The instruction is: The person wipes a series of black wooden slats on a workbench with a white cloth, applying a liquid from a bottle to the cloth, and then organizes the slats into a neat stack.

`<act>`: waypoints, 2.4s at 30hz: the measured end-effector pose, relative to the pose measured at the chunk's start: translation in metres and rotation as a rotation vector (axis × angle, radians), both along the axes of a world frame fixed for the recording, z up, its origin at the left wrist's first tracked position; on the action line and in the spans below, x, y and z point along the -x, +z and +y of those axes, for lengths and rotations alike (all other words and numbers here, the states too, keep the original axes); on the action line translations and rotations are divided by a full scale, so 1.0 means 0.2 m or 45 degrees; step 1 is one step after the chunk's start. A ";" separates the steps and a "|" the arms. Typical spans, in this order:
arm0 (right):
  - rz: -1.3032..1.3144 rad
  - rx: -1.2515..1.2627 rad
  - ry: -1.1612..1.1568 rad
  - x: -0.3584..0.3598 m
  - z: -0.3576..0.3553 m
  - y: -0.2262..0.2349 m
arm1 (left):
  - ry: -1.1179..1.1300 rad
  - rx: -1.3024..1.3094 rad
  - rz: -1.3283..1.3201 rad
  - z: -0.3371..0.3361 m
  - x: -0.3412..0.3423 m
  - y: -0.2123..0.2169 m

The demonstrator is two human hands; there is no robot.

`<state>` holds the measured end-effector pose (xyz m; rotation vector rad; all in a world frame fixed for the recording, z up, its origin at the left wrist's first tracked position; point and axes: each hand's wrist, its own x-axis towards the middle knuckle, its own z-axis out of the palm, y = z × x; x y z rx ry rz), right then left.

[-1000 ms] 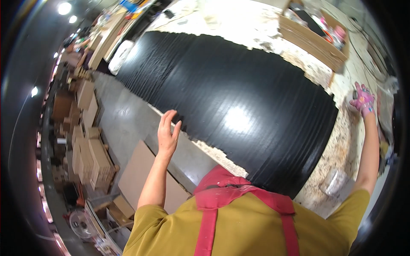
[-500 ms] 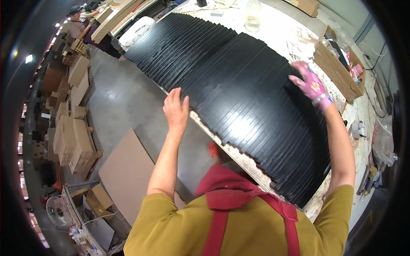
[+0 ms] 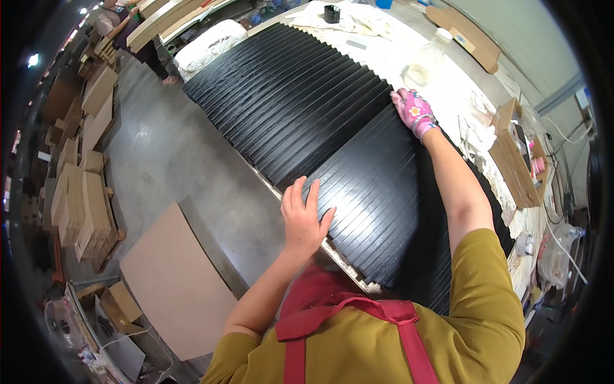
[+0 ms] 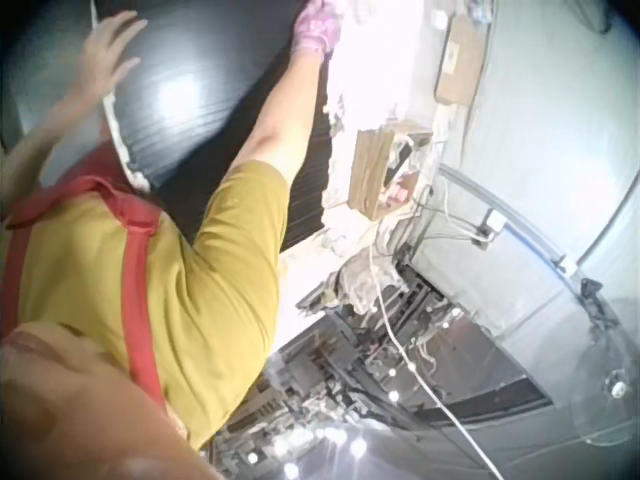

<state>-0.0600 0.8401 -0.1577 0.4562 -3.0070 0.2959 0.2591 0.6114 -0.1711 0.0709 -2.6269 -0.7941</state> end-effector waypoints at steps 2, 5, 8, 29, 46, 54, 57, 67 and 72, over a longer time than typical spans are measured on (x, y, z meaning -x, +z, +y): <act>0.004 0.018 0.028 0.00 0.02 0.02 | 0.006 0.010 -0.030 0.00 -0.01 -0.01; 0.033 0.036 0.053 -0.01 0.05 -0.02 | -0.041 -0.036 -0.046 0.01 -0.01 -0.02; 0.020 0.037 0.061 -0.05 0.07 -0.02 | -0.052 -0.013 -0.061 0.03 -0.06 -0.05; -0.093 0.001 -0.101 -0.26 0.52 0.15 | -0.426 -0.041 -0.207 0.09 -0.33 0.07; -0.034 0.172 -0.113 -0.38 0.69 -0.09 | -0.433 -0.156 -0.131 0.23 -0.37 -0.05; 0.090 -0.021 -0.260 -0.22 0.52 -0.10 | -0.259 0.191 0.095 0.15 -0.32 -0.04; 0.093 0.044 -0.215 -0.32 0.64 0.03 | -0.448 0.086 0.083 0.19 -0.44 0.02; 0.105 -0.030 0.019 -0.64 1.01 -0.04 | -0.764 -0.158 -0.376 0.42 -0.51 0.06; -0.061 0.099 -0.134 -0.68 0.98 -0.04 | -0.748 -0.121 -0.333 0.43 -0.53 0.06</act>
